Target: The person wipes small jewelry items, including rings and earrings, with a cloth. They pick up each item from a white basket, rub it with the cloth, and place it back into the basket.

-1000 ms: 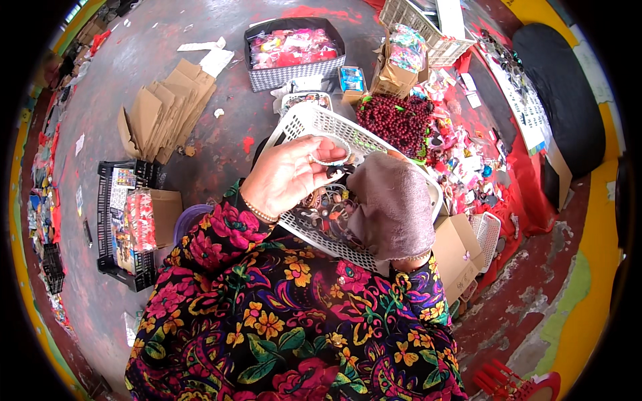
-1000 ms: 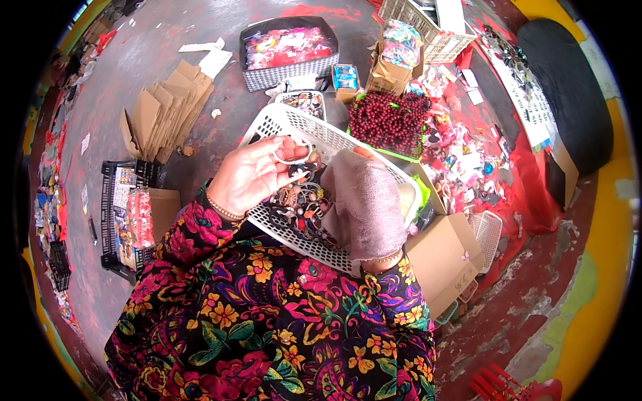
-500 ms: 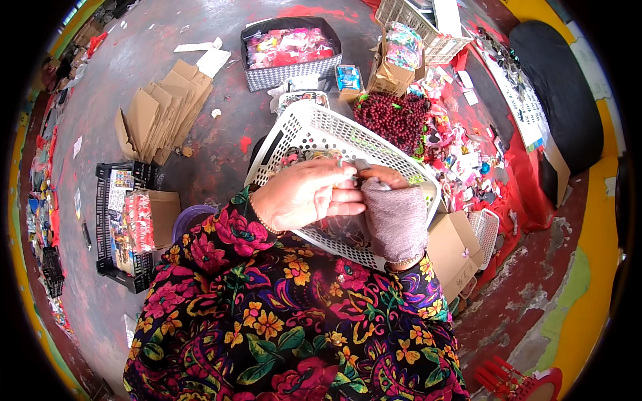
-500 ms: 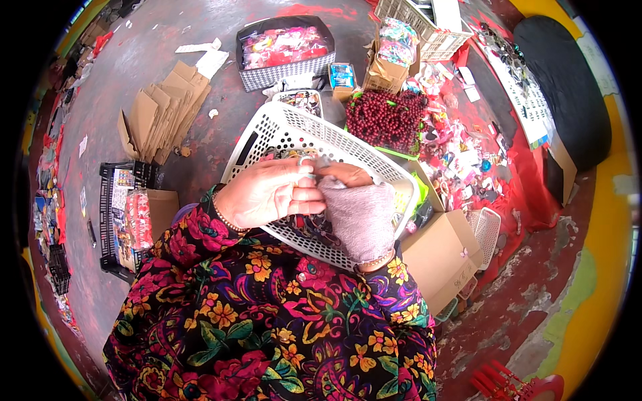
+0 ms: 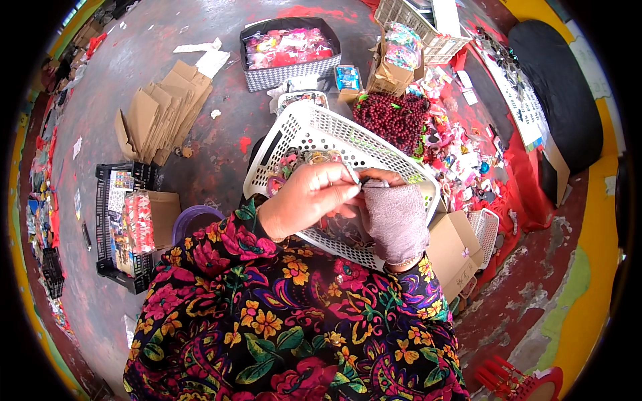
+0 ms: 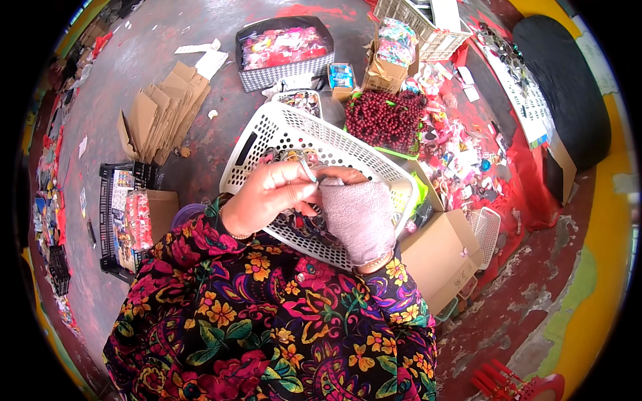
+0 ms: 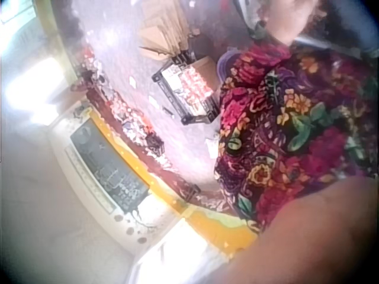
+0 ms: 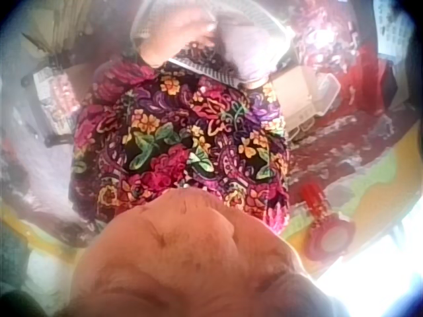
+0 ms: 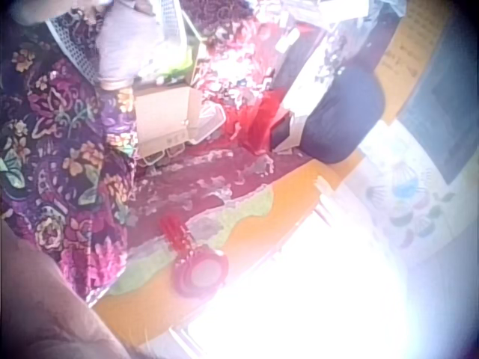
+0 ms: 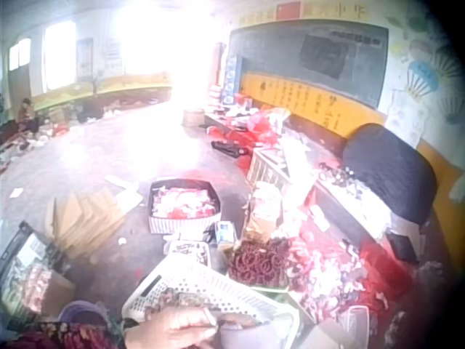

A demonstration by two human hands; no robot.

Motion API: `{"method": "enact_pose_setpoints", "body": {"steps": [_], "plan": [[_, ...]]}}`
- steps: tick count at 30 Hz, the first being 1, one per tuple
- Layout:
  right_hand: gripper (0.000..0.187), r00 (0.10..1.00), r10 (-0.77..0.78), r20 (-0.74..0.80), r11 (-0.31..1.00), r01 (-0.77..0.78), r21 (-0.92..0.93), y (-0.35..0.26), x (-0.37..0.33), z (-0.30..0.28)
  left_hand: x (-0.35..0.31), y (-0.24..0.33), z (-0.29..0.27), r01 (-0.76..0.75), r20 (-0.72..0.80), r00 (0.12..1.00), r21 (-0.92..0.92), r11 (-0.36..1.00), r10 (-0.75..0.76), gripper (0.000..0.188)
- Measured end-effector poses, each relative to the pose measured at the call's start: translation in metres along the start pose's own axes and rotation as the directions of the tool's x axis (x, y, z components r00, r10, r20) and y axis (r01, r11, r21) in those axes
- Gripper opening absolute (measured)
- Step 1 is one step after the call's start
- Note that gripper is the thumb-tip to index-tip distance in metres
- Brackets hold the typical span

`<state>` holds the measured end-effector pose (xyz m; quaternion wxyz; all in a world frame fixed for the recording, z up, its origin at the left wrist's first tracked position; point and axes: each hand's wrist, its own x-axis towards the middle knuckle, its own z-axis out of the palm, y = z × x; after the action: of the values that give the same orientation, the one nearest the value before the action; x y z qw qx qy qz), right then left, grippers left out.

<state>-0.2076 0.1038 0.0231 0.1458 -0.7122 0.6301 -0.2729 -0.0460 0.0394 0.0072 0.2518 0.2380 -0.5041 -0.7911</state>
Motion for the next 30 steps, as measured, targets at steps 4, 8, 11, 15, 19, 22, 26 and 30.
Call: {"method": "enact_pose_setpoints", "body": {"steps": [4, 8, 11, 15, 19, 22, 26, 30], "plan": [[0.021, 0.999, -0.053, -0.004, 0.993, 0.052, -0.107, -0.002, 0.0, -0.004, 0.0, -0.007, 0.004, -0.217, -0.01, 0.973, 0.305, 0.927, 0.23, 0.015], [0.021, 0.994, -0.037, -0.102, 0.996, 0.045, 0.083, -0.001, -0.004, -0.003, 0.003, -0.01, 0.006, -0.398, 0.065, 0.889, 0.6, 0.694, 0.453, 0.015], [0.023, 0.993, -0.017, -0.116, 0.999, 0.014, -0.033, 0.001, -0.005, 0.002, 0.006, -0.002, 0.008, -0.458, 0.127, 0.839, 0.691, 0.559, 0.529, 0.013], [0.024, 0.998, -0.047, -0.041, 0.985, 0.039, -0.171, 0.004, -0.003, 0.002, 0.006, -0.011, 0.005, -0.436, 0.153, 0.872, 0.671, 0.599, 0.465, 0.014], [0.027, 0.998, 0.028, 0.05, 0.998, -0.025, -0.065, -0.002, -0.001, 0.001, 0.004, -0.016, 0.0, -0.286, 0.067, 0.956, 0.448, 0.847, 0.287, 0.012], [0.031, 0.988, 0.123, 0.096, 0.954, -0.145, 0.261, 0.001, -0.002, 0.008, 0.005, -0.017, -0.002, -0.244, 0.061, 0.97, 0.259, 0.935, 0.236, 0.01], [0.034, 1.0, 0.004, -0.002, 0.982, -0.004, 0.186, -0.006, 0.003, -0.003, 0.002, -0.004, 0.0, -0.013, -0.029, 0.999, 0.113, 0.994, 0.016, 0.01], [0.034, 0.995, -0.055, -0.081, 0.976, 0.07, 0.206, -0.004, 0.004, -0.01, -0.001, 0.0, -0.006, -0.042, -0.048, 0.998, -0.139, 0.989, 0.036, 0.008]]}}
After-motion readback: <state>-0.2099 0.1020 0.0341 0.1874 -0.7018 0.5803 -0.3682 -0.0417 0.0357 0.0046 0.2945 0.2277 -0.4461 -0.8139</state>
